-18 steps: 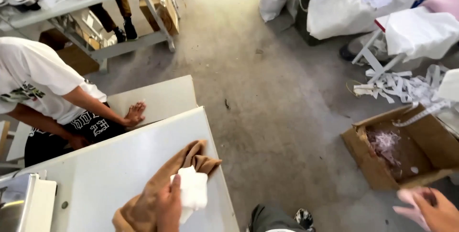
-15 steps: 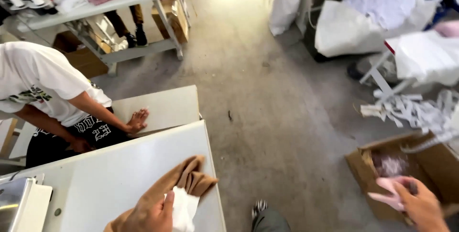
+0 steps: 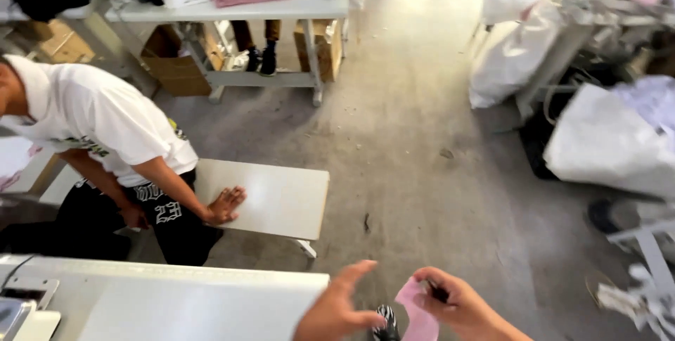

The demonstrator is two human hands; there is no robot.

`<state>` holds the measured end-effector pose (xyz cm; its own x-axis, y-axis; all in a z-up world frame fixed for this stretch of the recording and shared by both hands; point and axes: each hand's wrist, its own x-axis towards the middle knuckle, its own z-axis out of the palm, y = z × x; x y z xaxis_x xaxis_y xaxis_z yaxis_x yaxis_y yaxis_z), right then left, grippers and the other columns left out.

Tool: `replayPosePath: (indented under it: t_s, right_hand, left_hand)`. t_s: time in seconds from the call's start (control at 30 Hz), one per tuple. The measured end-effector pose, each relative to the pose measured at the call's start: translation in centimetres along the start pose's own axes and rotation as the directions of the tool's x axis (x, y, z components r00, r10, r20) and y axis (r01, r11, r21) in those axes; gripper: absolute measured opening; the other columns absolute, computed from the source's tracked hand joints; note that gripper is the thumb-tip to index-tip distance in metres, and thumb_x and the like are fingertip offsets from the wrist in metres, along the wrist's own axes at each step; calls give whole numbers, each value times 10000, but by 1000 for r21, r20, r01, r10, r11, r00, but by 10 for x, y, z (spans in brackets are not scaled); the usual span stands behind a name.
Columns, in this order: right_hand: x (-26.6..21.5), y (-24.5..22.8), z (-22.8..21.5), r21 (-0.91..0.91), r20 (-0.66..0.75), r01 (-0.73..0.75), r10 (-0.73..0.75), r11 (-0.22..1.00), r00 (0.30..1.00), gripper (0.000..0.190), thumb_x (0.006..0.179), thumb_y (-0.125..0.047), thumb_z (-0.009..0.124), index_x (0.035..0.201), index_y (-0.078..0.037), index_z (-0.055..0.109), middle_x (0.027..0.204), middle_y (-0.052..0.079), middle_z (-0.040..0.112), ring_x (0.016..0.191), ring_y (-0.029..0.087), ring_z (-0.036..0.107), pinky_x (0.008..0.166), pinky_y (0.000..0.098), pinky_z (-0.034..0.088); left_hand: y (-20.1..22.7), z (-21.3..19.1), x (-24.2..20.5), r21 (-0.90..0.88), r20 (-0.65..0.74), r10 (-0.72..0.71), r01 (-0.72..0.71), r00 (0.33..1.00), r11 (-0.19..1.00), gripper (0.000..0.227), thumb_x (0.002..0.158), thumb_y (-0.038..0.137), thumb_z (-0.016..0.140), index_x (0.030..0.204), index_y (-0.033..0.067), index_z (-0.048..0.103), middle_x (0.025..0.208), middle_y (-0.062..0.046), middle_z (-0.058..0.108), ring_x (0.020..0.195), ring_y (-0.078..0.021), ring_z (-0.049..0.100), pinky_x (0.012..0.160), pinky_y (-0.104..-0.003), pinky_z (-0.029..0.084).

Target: Sewing the edges of fabric pieces using an industrial overlock sewing machine.

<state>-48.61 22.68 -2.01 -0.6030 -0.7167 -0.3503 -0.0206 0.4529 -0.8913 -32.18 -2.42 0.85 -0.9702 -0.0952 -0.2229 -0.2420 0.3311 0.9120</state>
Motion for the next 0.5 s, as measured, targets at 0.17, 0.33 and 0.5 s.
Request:
replayPosePath:
  t_s: [0.17,0.33,0.5]
  right_hand:
    - [87,-90,-8,-55,174,103,-92,993,980,221,942,-196,738,1153,-144,779,644,-33,429,586,108,410,568,262,355]
    - [195,-113,-3,-55,339,170,-142,984,930,247,907,-159,775,1147,-102,760,633,-23,513,576,103,456,583,256,379]
    - [309,-143,27,-152,521,201,-95,968,848,226,909,-178,760,1124,-109,774,655,3,491,615,122,474,590,266,399]
  left_hand:
    - [19,-6,56,-123,-111,114,-127,987,984,362,794,346,733,1089,137,726,1240,-27,657,1192,-156,614,1027,-296,468]
    - [13,-59,60,-299,-420,-63,-73,906,951,190,863,297,744,924,121,782,1024,13,750,879,-97,687,788,-253,512]
    - [-45,-73,77,-393,-576,-355,132,736,910,286,998,403,601,908,148,693,803,70,645,787,-55,555,640,-321,434]
